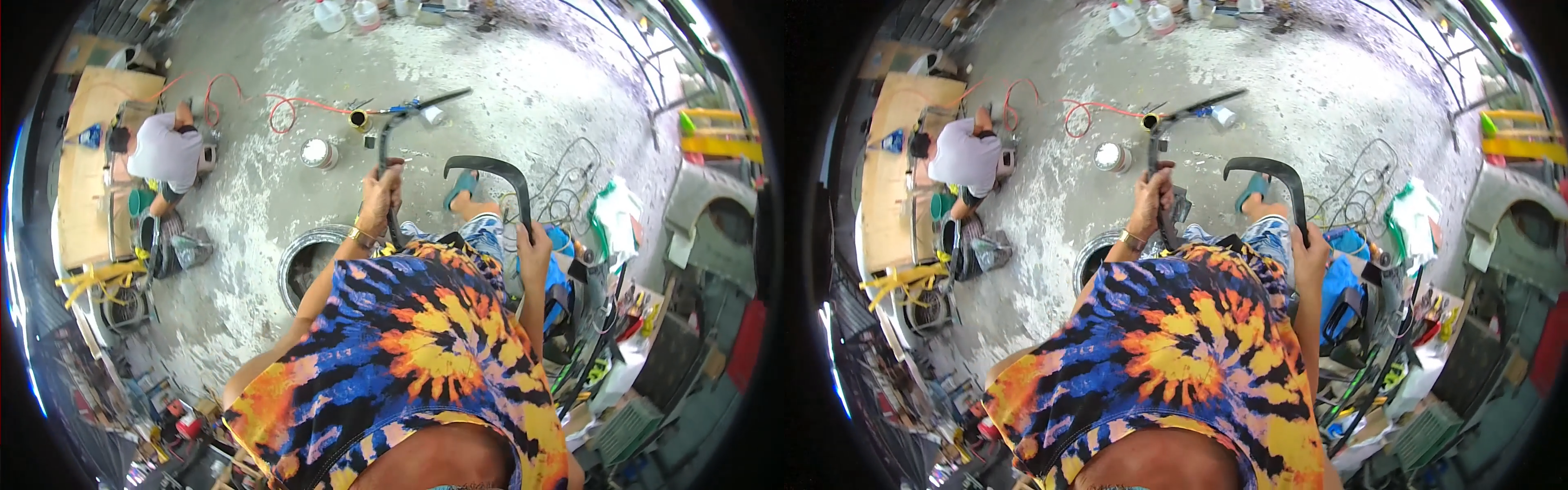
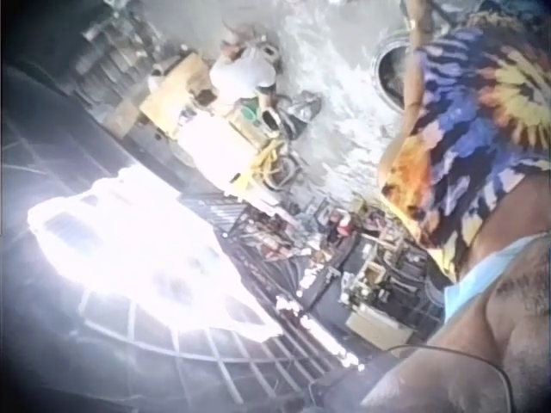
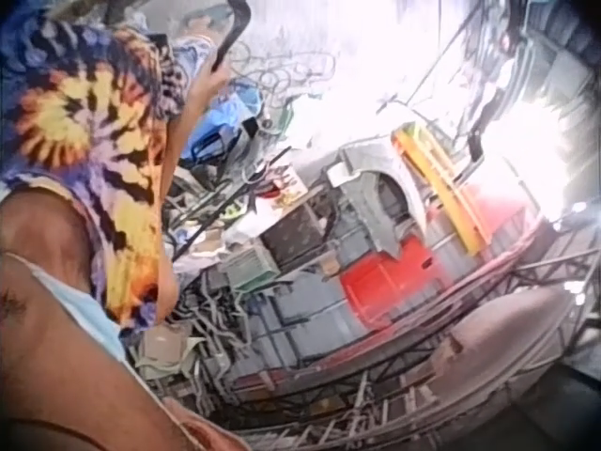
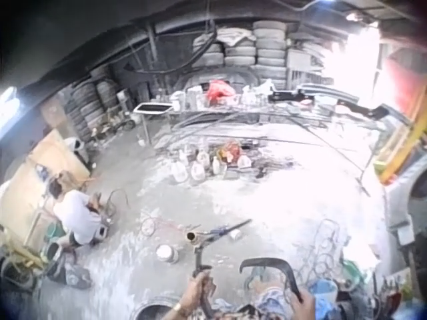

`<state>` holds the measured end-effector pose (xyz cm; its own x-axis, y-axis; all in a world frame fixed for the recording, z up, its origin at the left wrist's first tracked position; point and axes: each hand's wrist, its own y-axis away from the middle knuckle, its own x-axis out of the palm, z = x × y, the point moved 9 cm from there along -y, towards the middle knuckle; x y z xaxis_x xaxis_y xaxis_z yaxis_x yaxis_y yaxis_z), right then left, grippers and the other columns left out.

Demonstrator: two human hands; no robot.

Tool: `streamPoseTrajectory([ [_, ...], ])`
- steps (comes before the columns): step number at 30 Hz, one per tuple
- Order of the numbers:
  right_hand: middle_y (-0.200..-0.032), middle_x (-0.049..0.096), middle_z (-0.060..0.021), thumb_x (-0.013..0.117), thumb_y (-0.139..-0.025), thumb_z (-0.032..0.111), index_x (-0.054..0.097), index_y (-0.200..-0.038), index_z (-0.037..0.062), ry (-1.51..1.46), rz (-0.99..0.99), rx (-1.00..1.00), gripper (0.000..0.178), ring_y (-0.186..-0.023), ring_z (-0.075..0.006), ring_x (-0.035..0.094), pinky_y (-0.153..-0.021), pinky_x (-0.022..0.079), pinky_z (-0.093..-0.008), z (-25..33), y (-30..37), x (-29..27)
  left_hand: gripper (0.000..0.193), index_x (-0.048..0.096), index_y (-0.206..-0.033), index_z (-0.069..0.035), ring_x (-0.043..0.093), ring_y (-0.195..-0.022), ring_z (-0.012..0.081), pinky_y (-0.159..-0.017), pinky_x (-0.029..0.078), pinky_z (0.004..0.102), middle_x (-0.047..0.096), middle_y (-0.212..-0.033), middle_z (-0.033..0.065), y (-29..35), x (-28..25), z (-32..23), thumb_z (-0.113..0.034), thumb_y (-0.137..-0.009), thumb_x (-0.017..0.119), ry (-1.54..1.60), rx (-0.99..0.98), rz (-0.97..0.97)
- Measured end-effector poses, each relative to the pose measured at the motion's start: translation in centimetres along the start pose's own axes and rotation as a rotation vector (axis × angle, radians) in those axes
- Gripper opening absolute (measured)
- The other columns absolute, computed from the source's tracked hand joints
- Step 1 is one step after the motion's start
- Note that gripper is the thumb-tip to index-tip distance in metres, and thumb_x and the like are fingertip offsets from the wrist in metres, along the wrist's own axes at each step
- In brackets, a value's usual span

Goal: Preparing a spray gun and automotive trim pieces for painting in a workshop.

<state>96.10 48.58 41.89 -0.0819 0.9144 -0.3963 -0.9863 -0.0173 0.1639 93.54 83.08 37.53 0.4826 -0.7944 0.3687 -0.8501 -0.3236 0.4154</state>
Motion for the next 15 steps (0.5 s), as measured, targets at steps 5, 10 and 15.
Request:
streamPoseTrajectory([
  [5,-0.059,0.045,0.0031,0.062,-0.089,0.015,0.057,-0.084,0.0007,0.009,0.108,-0.003,0.016,-0.052,-0.0042,0.039,-0.046,0.031,-0.0241,1.8,-10.8,1.6,0.013,0.057,-0.093,-0.009,0.037,-0.044,0.0047,-0.039,0.029,0.0201,0.041,-0.059,-0.0051,-3.5,-7.9,-5.2,-0.022,-0.09,0.059,0.134,0.2,-0.463],
  [10,-0.063,0.048,0.0013,0.062,-0.089,0.014,0.055,-0.087,0.0012,-0.272,0.167,-0.171,0.015,-0.051,-0.0048,0.04,-0.046,0.032,-0.0237,3.2,-24.4,4.1,0.016,0.052,-0.086,-0.011,0.038,-0.044,0.007,-0.04,0.029,0.0226,0.041,-0.057,-0.0044,-5.7,-12.8,-9.2,-0.023,-0.089,0.062,0.073,0.325,-0.739],
  [15,-0.061,0.047,-0.0034,0.064,-0.087,0.018,0.055,-0.087,0.0005,0.1,0.048,-0.273,0.02,-0.057,-0.0152,0.041,-0.053,0.037,-0.0322,-0.4,-37.0,7.2,0.016,0.054,-0.094,-0.007,0.039,-0.046,0.0057,-0.041,0.031,0.0211,0.042,-0.06,-0.0049,-7.9,-12.4,-11.1,-0.019,-0.088,0.062,-0.061,0.378,-0.749],
])
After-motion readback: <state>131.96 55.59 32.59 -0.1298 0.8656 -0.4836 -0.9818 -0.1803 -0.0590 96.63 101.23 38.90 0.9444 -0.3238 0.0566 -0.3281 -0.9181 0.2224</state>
